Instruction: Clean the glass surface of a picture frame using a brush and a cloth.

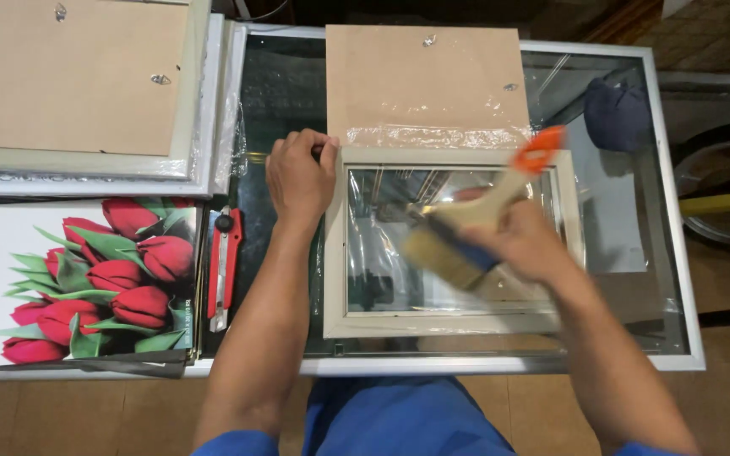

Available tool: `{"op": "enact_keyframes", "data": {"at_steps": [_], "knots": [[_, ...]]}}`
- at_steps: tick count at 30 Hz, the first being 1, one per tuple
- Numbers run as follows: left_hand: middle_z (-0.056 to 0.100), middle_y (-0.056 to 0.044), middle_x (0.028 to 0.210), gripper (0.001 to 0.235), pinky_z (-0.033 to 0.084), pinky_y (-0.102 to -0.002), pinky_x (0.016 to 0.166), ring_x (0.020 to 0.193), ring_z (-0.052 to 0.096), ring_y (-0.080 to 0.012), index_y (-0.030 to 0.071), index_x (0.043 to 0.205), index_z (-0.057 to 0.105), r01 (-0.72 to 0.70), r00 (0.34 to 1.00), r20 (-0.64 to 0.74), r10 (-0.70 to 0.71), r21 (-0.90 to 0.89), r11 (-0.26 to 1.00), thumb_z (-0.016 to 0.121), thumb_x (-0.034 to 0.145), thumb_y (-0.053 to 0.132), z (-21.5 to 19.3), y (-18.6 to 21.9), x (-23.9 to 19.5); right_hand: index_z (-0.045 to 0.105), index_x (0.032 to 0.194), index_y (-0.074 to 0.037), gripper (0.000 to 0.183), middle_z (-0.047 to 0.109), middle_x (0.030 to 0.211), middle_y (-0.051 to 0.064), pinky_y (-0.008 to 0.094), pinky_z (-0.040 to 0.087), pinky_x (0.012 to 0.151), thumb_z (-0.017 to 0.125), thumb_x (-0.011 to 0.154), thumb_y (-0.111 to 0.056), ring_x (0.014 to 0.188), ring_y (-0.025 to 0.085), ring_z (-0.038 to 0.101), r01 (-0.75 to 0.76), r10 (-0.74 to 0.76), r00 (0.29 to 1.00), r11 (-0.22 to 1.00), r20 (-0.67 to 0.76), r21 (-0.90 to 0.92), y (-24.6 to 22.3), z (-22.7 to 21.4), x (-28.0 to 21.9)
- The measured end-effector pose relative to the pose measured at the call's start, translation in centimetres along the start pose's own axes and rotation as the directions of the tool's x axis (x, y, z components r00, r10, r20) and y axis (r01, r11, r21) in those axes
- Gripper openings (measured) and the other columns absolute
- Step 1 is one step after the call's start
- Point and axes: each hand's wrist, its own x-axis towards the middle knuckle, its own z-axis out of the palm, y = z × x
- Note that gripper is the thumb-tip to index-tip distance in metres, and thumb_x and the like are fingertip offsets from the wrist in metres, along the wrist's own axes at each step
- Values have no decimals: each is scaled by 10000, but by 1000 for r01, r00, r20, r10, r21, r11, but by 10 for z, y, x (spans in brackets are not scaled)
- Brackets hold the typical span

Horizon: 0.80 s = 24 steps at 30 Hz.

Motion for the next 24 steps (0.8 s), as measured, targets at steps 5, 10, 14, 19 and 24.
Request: {"op": "enact_keyframes", "data": {"at_steps": [5, 10, 14, 19, 24], "knots": [[675, -14, 802, 115, 497, -402, 823, 778, 611, -250, 137, 862, 740, -35, 997, -68, 33, -22, 999, 746, 920, 237, -9, 13, -1, 742, 1306, -18, 371, 738, 979, 194, 368, 519, 627, 738, 936, -32, 710, 278, 663, -66, -147, 877, 907, -458, -416, 34, -82, -21], [678, -25, 801, 146, 497, -402, 801, 772, 618, -256, 133, 847, 735, -46, 997, -66, 45, -10, 999, 740, 927, 256, -9, 7, 1, 622, 1385, -41, 391, 690, 1142, 193, 399, 568, 730, 592, 997, -8, 917, 279, 697, -166, -119, 736, 923, -667, -348, 2, -23, 10], [662, 23, 819, 139, 508, -436, 830, 894, 660, -257, 237, 875, 703, 0, 1000, 15, 0, -8, 1000, 749, 930, 355, 2, -7, 4, 741, 1157, -44, 351, 738, 1115, 196, 488, 572, 879, 685, 813, -88, 1027, 395, 719, 368, -584, 729, 774, -358, -515, -15, 81, 47], [655, 24, 813, 158, 501, -430, 840, 898, 657, -257, 235, 871, 695, -1, 1000, 15, 1, -8, 1000, 752, 935, 368, 1, -7, 3, 778, 1081, -83, 286, 788, 956, 129, 414, 610, 793, 780, 803, -148, 908, 251, 767, 401, -390, 872, 916, -295, -25, -44, 98, 25], [660, 29, 807, 141, 505, -417, 841, 885, 663, -238, 240, 873, 704, 24, 1000, 17, -24, -7, 1000, 752, 938, 355, 0, -5, 3, 664, 1232, 75, 372, 684, 1060, 286, 494, 514, 818, 736, 890, -51, 961, 315, 642, 210, -253, 841, 967, -478, -143, 18, -14, -10]]}}
